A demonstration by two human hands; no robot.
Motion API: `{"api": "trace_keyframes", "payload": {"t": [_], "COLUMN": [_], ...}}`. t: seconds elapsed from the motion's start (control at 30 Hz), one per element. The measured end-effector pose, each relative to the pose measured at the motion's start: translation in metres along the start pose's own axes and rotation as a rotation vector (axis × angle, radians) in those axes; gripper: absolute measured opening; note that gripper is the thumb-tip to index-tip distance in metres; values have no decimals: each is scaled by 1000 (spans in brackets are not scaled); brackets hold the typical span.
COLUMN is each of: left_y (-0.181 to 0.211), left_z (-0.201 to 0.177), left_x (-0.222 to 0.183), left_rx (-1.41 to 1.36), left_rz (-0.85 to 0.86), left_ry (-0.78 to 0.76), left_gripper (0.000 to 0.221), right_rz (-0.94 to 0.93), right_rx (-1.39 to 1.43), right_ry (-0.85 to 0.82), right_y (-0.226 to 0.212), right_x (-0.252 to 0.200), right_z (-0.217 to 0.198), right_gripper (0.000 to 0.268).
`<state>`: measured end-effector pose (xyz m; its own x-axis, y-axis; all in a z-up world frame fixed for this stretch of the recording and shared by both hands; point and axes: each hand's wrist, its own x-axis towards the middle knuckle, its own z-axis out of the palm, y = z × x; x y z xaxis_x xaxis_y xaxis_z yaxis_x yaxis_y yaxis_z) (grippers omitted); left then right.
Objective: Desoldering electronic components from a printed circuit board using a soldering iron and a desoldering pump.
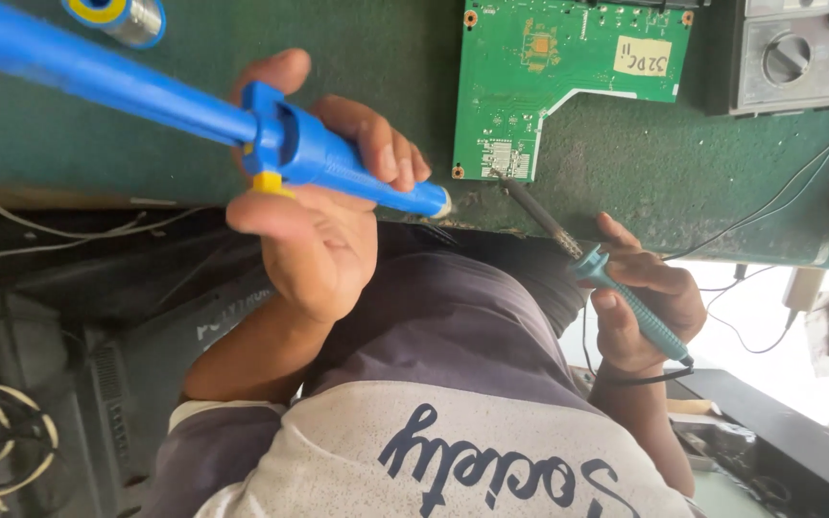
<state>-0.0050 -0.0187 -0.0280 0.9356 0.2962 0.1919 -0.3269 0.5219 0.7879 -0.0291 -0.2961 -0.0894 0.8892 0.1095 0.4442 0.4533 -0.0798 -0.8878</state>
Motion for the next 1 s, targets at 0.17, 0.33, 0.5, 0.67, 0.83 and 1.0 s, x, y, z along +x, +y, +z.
{"api": "trace_keyframes", "payload": {"t": [0.17,0.33,0.5,0.67,0.83,1.0], "left_y": [-7,-14,-21,-14,-17,-21], "left_z": [13,27,26,34,40,42], "left_x": [10,18,19,20,20,21], "left_rx": [60,67,190,277,268,226], "left_rz": [126,142,163,186,206,183], "left_ry": [-80,-97,-169,-158,-158,-206], "left_gripper": [85,66,57,80,80,73], "right_rz": [-5,1,14,4,10,2], "right_rx": [-4,18,-8,-5,10,6], "right_ry": [9,14,-16,-17,-9,7], "right_y": [4,2,0,1,2,2], "right_x": [-5,-6,-5,-3,-4,-3], "right_z": [-5,-7,-9,-9,-10,-8], "right_gripper": [20,17,17,18,18,18]}}
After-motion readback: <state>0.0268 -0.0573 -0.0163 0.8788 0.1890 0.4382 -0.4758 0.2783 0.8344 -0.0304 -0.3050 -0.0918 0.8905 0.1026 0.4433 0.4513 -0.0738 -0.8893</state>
